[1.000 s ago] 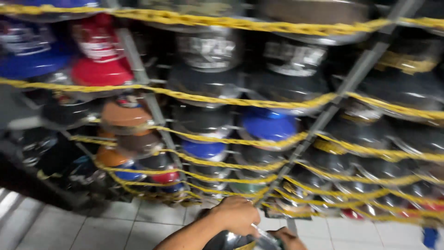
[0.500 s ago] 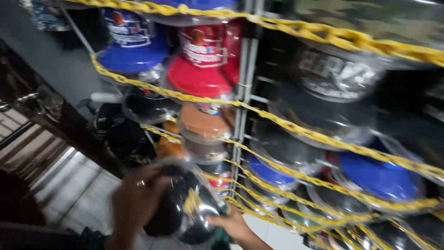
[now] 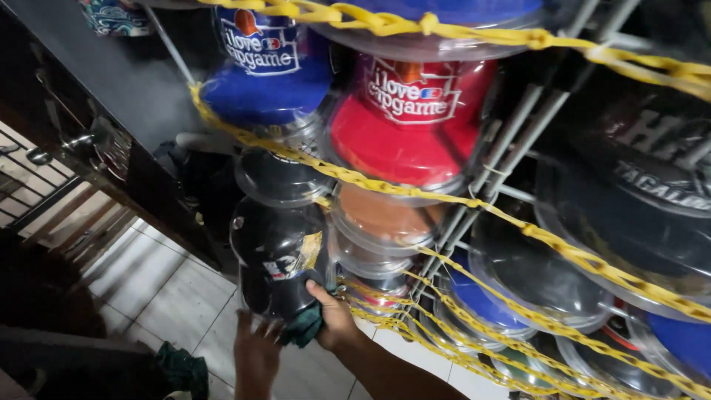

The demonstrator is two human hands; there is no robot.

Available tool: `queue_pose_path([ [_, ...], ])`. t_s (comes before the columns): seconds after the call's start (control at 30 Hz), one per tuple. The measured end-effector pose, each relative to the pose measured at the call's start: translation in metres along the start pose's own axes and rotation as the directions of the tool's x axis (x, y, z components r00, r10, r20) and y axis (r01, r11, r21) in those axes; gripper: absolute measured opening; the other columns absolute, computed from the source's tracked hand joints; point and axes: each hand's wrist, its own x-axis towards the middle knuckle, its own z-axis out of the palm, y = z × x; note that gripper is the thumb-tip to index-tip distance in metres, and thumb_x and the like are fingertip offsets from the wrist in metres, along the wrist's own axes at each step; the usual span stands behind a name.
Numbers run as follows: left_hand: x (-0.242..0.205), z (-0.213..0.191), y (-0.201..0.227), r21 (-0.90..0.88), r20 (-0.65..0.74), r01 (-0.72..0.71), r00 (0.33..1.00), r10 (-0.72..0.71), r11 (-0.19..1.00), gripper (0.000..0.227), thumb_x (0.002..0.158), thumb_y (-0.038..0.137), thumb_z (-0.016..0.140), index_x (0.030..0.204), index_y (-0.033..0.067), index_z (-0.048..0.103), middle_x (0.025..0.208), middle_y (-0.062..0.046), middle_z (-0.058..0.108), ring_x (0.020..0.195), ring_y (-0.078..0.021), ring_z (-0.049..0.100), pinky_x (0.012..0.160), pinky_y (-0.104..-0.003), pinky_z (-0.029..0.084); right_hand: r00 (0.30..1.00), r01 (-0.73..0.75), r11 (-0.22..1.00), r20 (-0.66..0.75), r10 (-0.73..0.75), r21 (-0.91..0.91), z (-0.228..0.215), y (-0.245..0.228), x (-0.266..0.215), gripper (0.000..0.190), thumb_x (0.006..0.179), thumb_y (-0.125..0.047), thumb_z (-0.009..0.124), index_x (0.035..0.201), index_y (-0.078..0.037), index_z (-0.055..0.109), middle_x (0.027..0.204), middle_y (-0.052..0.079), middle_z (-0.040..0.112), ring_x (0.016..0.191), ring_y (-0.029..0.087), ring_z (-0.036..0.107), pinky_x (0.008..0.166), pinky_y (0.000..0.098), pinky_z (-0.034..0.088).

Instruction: Cleaning and organizing various hats on a storage rack using a cloth.

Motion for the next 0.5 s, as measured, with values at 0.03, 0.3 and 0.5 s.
queue_pose_path([
  [0.03, 0.021, -0.025, 0.108, -0.601, -0.096, 0.255, 0.918, -0.385, 0.758, 0.059, 0.094, 0.021, 0.054, 0.15, 0.0271, 0.038, 0.146, -0.015, 0.059, 0.13, -0.0303, 0.059, 0.102, -0.043, 0.048, 1.0, 0.015, 0.998, -0.023, -0.013, 0.053, 0.003, 0.002, 0.001, 0.051, 0.077, -0.007, 0.081, 0.125, 0.004, 0.07, 0.123, 0.024, 0.074, 0.107, 0.037, 0.071, 0.101, 0.0501, 0.056],
  [0.3, 0.06, -0.067, 0.116, -0.978, -0.029, 0.078, 0.867, -0.498, 0.194, 0.06, 0.088, 0.012, 0.052, 0.147, 0.0012, 0.047, 0.139, -0.028, 0.059, 0.127, -0.0464, 0.056, 0.099, -0.059, 0.045, 0.997, 0.068, 0.996, 0.05, -0.065, -0.056, 0.01, -0.01, 0.005, 0.06, 0.079, -0.036, 0.077, 0.123, 0.005, 0.07, 0.123, 0.026, 0.074, 0.106, 0.038, 0.071, 0.094, 0.0499, 0.058],
  [0.5, 0.07, -0.095, 0.115, -0.942, 0.041, 0.178, 0.901, -0.432, 0.283, 0.073, 0.085, 0.011, 0.052, 0.157, 0.0105, 0.038, 0.149, -0.026, 0.052, 0.132, -0.0464, 0.051, 0.096, -0.054, 0.045, 0.938, 0.345, 0.933, 0.003, -0.347, 0.107, -0.06, -0.042, 0.06, 0.046, 0.093, -0.059, 0.066, 0.09, -0.012, 0.063, 0.067, 0.004, 0.057, 0.058, 0.023, 0.059, 0.057, 0.0371, 0.052],
])
